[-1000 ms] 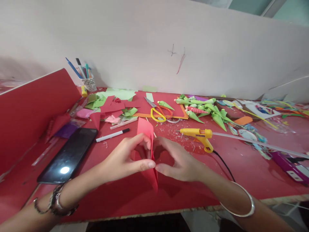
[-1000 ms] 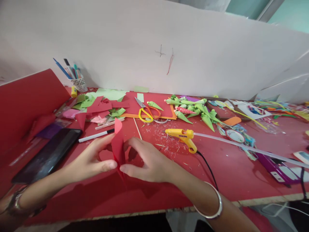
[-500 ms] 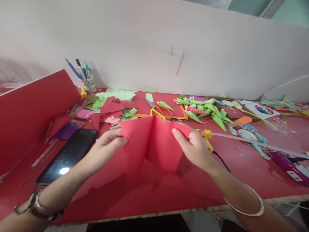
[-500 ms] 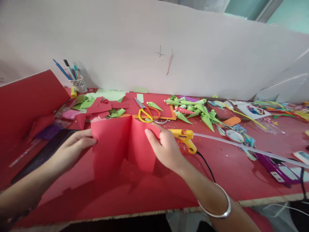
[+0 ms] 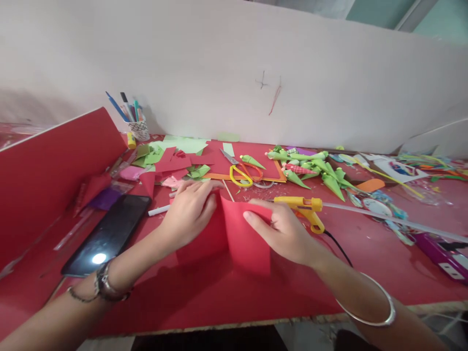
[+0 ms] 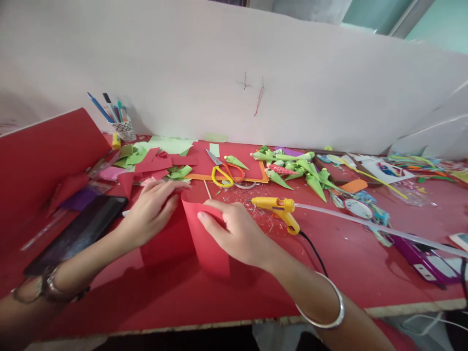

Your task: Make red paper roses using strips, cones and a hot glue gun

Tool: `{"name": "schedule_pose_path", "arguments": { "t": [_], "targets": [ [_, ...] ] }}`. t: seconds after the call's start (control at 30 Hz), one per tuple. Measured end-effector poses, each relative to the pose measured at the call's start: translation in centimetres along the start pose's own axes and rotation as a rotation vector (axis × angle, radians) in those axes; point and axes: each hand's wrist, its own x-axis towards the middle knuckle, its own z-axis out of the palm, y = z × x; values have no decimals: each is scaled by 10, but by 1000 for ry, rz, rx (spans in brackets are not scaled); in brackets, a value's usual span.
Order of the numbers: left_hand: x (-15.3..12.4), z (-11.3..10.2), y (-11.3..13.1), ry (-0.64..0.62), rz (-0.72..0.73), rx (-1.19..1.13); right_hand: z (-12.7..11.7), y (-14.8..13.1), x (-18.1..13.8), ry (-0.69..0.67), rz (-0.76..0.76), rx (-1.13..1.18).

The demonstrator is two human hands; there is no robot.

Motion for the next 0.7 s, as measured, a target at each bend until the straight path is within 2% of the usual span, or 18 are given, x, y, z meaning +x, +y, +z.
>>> {"name": "schedule_pose_path", "arguments": {
  "t": [0.1, 0.2, 0.37, 0.57, 0.7],
  "targets": [
    [7, 1, 2, -37, -83, -172, -3, 1, -1, 30, 21, 25],
    [9, 2, 1, -40, -161, -328, -6, 7, -4, 146, 90, 38],
    [9, 3, -1, -27, -231, -451, -4, 16, -7, 206, 187, 138],
    [11, 6, -6, 42, -184, -441, 2, 21, -8, 294, 306, 108],
    [11, 7, -5, 59, -139, -464, 3, 21, -10, 301, 303, 106]
  ]
}}
